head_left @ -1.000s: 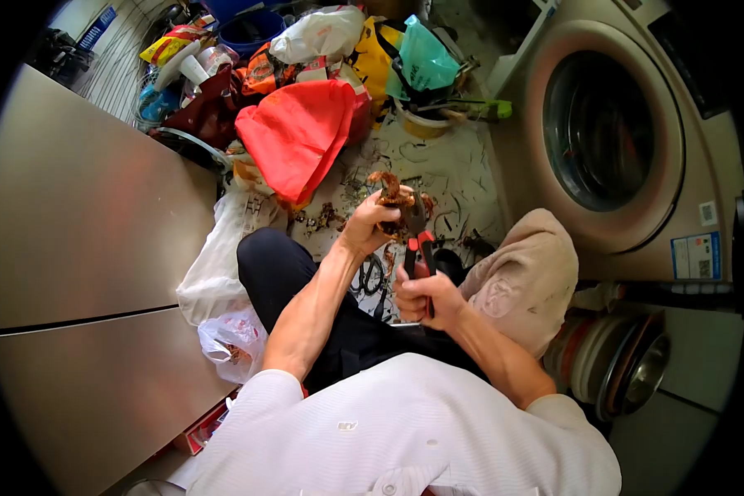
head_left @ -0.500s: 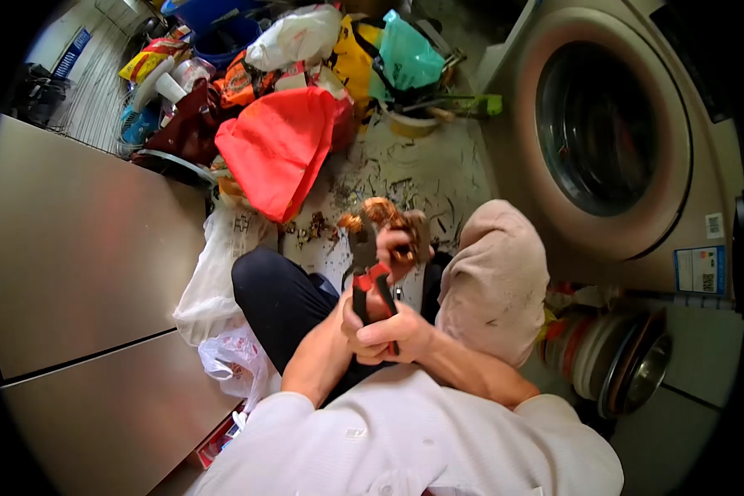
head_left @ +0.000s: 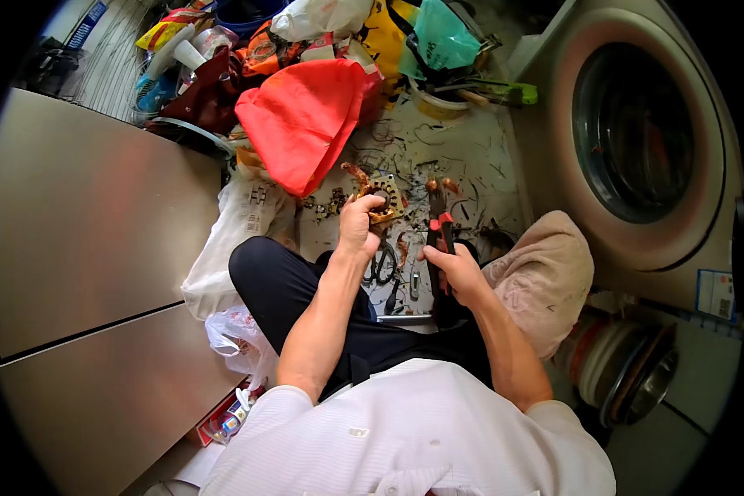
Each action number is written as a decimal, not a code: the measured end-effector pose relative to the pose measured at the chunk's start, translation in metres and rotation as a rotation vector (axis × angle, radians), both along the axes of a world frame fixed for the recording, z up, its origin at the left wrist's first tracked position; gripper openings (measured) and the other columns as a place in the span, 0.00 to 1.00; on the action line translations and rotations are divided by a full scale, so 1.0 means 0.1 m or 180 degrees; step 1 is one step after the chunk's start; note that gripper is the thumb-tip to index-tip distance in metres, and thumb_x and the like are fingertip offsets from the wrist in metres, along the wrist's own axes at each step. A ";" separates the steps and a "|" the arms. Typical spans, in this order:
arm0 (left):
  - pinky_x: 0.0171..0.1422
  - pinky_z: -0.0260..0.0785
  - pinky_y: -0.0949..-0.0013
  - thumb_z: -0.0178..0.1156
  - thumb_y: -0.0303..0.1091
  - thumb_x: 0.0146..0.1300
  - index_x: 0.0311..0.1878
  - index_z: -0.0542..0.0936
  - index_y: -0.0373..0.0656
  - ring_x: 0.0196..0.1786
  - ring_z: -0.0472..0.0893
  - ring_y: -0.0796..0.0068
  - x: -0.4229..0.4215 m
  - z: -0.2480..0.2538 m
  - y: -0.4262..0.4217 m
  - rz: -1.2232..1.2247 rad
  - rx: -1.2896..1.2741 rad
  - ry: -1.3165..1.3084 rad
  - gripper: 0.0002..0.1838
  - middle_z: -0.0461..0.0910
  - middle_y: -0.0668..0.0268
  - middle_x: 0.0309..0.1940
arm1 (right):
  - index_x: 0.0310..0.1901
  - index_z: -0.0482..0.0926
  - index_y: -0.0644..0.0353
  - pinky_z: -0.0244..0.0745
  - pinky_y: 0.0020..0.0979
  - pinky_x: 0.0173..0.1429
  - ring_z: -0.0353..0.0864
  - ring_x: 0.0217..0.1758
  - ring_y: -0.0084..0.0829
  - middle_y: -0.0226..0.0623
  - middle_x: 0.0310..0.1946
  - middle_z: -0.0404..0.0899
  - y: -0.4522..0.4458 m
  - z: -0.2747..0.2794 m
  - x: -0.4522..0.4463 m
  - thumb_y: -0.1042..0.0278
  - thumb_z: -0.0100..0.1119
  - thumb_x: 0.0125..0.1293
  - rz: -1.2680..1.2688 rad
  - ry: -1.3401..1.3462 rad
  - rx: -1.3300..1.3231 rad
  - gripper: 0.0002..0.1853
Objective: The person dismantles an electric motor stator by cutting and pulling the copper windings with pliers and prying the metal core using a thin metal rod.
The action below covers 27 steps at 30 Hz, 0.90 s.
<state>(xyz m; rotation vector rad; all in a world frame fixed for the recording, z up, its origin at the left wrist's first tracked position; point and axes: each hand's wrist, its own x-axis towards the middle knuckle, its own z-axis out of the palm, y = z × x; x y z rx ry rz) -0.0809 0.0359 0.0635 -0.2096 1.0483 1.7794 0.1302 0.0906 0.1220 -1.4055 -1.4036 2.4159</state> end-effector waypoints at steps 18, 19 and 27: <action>0.65 0.76 0.49 0.56 0.26 0.65 0.55 0.79 0.31 0.57 0.83 0.52 -0.12 0.26 -0.10 -0.0236 0.0794 -0.0927 0.17 0.84 0.51 0.51 | 0.46 0.81 0.63 0.65 0.26 0.20 0.85 0.29 0.26 0.34 0.33 0.82 -0.09 -0.41 -0.24 0.66 0.60 0.70 0.0434 0.0163 -0.0538 0.10; 0.67 0.76 0.48 0.56 0.26 0.66 0.56 0.78 0.30 0.57 0.83 0.51 -0.12 0.23 -0.07 -0.0086 0.0762 -0.0813 0.17 0.84 0.50 0.52 | 0.47 0.81 0.63 0.64 0.26 0.20 0.86 0.31 0.26 0.34 0.36 0.83 -0.09 -0.33 -0.27 0.68 0.60 0.69 0.0327 0.0102 -0.0496 0.10; 0.62 0.80 0.52 0.57 0.24 0.66 0.51 0.78 0.32 0.51 0.86 0.56 -0.10 0.23 -0.06 0.0289 0.0615 -0.0376 0.12 0.85 0.54 0.47 | 0.61 0.78 0.67 0.71 0.27 0.23 0.87 0.38 0.28 0.40 0.53 0.83 -0.13 -0.32 -0.30 0.80 0.54 0.61 0.0551 0.0107 -0.0519 0.24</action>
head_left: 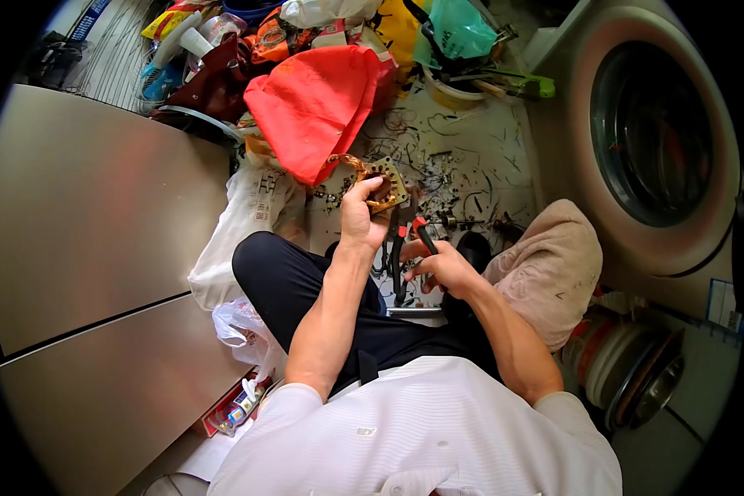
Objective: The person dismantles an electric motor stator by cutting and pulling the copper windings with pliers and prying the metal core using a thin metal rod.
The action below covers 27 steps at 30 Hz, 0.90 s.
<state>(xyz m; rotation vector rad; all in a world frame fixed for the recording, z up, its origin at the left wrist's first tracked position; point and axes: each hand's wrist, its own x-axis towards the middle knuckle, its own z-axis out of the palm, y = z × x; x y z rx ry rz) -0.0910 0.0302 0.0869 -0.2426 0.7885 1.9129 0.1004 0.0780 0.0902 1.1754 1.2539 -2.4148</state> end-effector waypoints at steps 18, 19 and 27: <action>0.46 0.80 0.68 0.64 0.22 0.62 0.47 0.80 0.38 0.38 0.84 0.74 -0.25 0.03 -0.02 -0.0728 -0.0723 0.1543 0.10 0.84 0.66 0.37 | 0.64 0.75 0.65 0.72 0.24 0.31 0.79 0.38 0.24 0.43 0.55 0.83 -0.16 0.33 0.31 0.73 0.59 0.69 0.0443 0.1564 -0.0986 0.22; 0.46 0.80 0.68 0.64 0.22 0.62 0.47 0.80 0.38 0.38 0.84 0.74 -0.23 0.05 -0.02 -0.0749 -0.0722 0.1551 0.10 0.84 0.66 0.37 | 0.66 0.74 0.64 0.71 0.23 0.30 0.79 0.36 0.24 0.44 0.54 0.83 -0.10 0.39 0.31 0.71 0.58 0.70 0.0449 0.1439 -0.0876 0.23; 0.42 0.80 0.70 0.62 0.26 0.65 0.49 0.79 0.39 0.36 0.84 0.76 -0.23 0.05 -0.05 -0.1417 -0.0360 0.1210 0.10 0.84 0.66 0.36 | 0.74 0.65 0.58 0.74 0.24 0.22 0.85 0.24 0.29 0.46 0.45 0.86 0.24 0.57 0.43 0.68 0.54 0.76 0.0212 0.1250 -0.0462 0.27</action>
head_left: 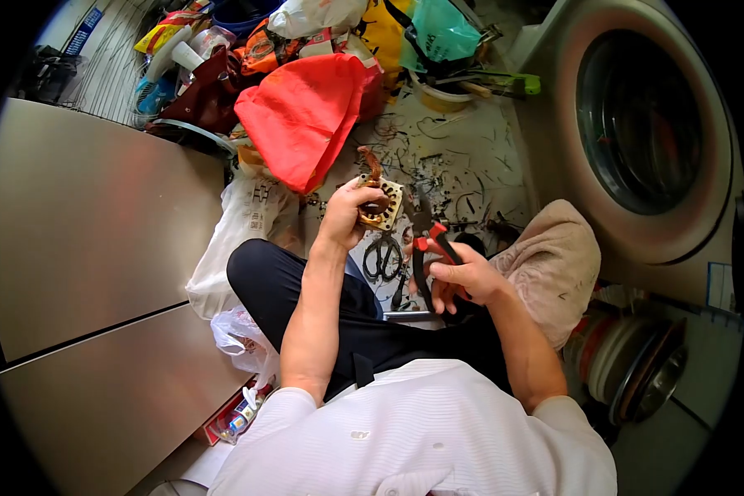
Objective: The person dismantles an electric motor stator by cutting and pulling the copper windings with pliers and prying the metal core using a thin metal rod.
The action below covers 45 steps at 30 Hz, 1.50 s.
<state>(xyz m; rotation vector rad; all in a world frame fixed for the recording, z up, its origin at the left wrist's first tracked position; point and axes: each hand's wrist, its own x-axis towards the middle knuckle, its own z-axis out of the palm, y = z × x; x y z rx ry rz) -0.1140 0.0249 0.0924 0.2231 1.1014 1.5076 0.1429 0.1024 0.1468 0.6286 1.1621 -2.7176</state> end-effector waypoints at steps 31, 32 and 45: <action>0.41 0.71 0.77 0.63 0.24 0.59 0.52 0.83 0.34 0.36 0.79 0.85 0.21 0.29 -0.07 -0.1679 -0.0128 -0.0087 0.17 0.83 0.71 0.36 | 0.46 0.77 0.60 0.73 0.45 0.48 0.78 0.43 0.51 0.43 0.39 0.78 0.18 -0.29 0.16 0.81 0.65 0.50 -0.0542 -0.0730 0.6328 0.19; 0.43 0.72 0.77 0.63 0.23 0.58 0.52 0.83 0.35 0.37 0.79 0.84 0.21 0.28 -0.07 -0.1764 -0.0173 0.0007 0.17 0.83 0.72 0.35 | 0.45 0.76 0.61 0.74 0.46 0.48 0.79 0.42 0.53 0.44 0.38 0.78 0.17 -0.38 0.17 0.80 0.64 0.50 -0.0763 -0.0394 0.6092 0.18; 0.50 0.80 0.52 0.68 0.44 0.69 0.53 0.82 0.46 0.44 0.84 0.65 0.73 -0.02 -0.19 0.0735 -0.0784 -0.0899 0.16 0.84 0.62 0.45 | 0.44 0.70 0.65 0.78 0.53 0.41 0.81 0.35 0.61 0.55 0.34 0.77 -0.06 -0.49 0.10 0.78 0.58 0.57 -0.0848 -0.1225 0.5513 0.12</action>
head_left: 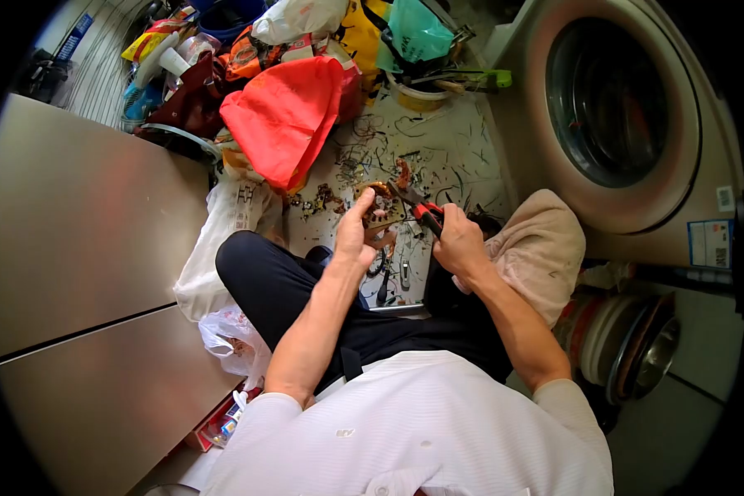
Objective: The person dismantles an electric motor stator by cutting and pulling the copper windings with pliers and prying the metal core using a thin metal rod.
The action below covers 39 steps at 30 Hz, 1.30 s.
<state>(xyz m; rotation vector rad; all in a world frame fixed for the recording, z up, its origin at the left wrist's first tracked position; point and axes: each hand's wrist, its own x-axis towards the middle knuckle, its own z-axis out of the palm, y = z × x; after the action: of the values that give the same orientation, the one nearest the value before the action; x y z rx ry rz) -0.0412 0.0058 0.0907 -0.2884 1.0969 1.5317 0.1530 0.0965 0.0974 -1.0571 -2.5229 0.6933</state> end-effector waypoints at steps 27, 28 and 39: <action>0.48 0.78 0.62 0.70 0.55 0.67 0.46 0.80 0.47 0.39 0.83 0.71 0.05 -0.08 0.40 0.2181 0.0572 0.0371 0.21 0.83 0.69 0.39 | 0.51 0.71 0.67 0.72 0.58 0.48 0.81 0.43 0.66 0.63 0.34 0.82 -0.29 0.25 -0.31 0.65 0.61 0.69 -0.0090 -0.0619 -0.1173 0.16; 0.47 0.79 0.60 0.71 0.57 0.65 0.46 0.80 0.47 0.39 0.83 0.71 0.03 -0.03 0.38 0.2024 0.0162 0.0221 0.23 0.83 0.69 0.38 | 0.52 0.71 0.67 0.73 0.58 0.47 0.81 0.42 0.67 0.63 0.33 0.82 -0.31 0.25 -0.30 0.66 0.61 0.69 -0.0054 -0.0729 -0.1220 0.17; 0.43 0.85 0.58 0.66 0.49 0.65 0.43 0.81 0.42 0.35 0.88 0.64 -0.15 -0.19 0.20 0.1132 0.0228 0.0263 0.18 0.88 0.58 0.34 | 0.48 0.72 0.70 0.77 0.47 0.49 0.84 0.41 0.58 0.61 0.34 0.82 -0.37 0.29 -0.17 0.69 0.59 0.61 0.0284 -0.0687 -0.2329 0.17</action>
<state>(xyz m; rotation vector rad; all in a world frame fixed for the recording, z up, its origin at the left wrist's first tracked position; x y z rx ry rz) -0.0561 0.0257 0.0714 -0.3895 1.0928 1.9085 0.1363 0.0598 0.1263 -1.2882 -2.5467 1.6915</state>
